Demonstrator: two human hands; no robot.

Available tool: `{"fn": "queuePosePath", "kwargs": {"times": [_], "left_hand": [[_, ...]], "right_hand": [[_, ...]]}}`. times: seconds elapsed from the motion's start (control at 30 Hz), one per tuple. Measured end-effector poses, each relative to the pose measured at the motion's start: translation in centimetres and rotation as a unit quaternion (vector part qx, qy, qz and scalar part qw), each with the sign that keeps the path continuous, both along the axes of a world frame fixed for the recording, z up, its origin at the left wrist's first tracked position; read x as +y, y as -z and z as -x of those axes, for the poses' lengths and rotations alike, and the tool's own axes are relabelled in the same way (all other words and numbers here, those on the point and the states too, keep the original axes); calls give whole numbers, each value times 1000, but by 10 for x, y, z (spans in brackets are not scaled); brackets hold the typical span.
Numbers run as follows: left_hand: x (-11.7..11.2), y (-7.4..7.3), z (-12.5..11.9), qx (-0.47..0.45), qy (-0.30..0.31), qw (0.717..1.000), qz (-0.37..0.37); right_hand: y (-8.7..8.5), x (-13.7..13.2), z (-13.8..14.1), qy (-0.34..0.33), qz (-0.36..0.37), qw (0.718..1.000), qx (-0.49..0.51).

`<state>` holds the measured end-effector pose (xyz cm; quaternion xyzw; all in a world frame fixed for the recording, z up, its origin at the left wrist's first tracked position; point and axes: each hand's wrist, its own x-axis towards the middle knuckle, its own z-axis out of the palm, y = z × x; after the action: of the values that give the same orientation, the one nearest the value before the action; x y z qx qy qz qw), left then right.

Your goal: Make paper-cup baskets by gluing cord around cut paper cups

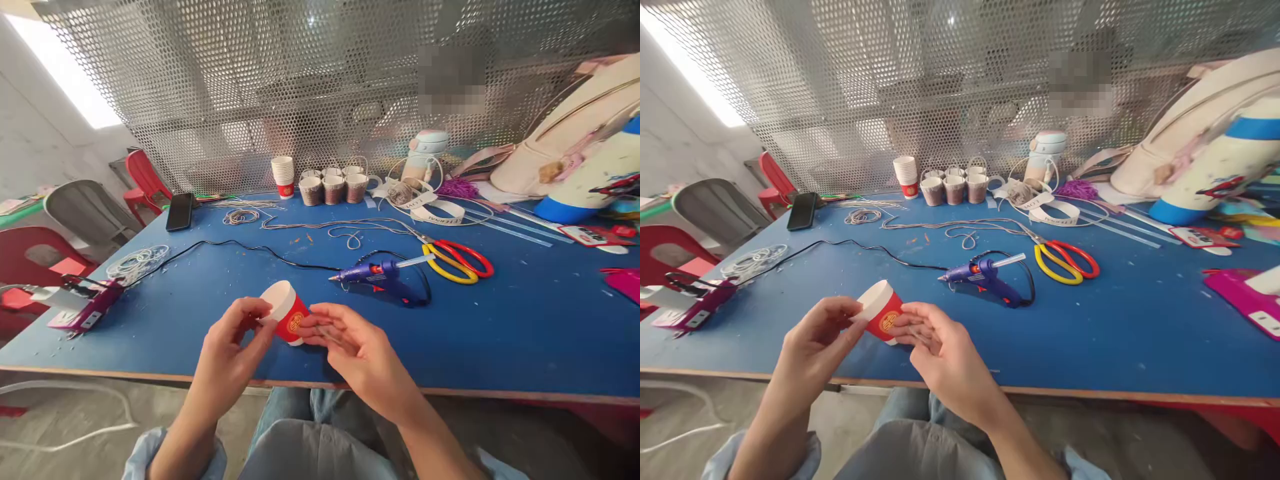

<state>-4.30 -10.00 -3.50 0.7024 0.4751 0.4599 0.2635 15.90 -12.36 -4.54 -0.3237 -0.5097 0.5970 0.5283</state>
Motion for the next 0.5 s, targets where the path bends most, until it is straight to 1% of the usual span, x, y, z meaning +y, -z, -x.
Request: {"fn": "queuePosePath", "kwargs": {"times": [0.1,0.23,0.3,0.4,0.5], "left_hand": [[-5,6,-7,-34,-7,999,-32],[-10,6,-17,-35,17,996,-83],[-12,4,-20,-16,31,995,-99],[-15,4,-22,4,32,994,-103],[-17,8,-24,-11,20,996,-87]], "right_hand": [[6,-2,7,55,-37,998,-15],[10,-4,16,141,-105,983,-56],[13,-4,18,176,-154,968,-93],[15,-4,19,205,-241,934,-164],[13,-4,20,221,-283,911,-204]]}}
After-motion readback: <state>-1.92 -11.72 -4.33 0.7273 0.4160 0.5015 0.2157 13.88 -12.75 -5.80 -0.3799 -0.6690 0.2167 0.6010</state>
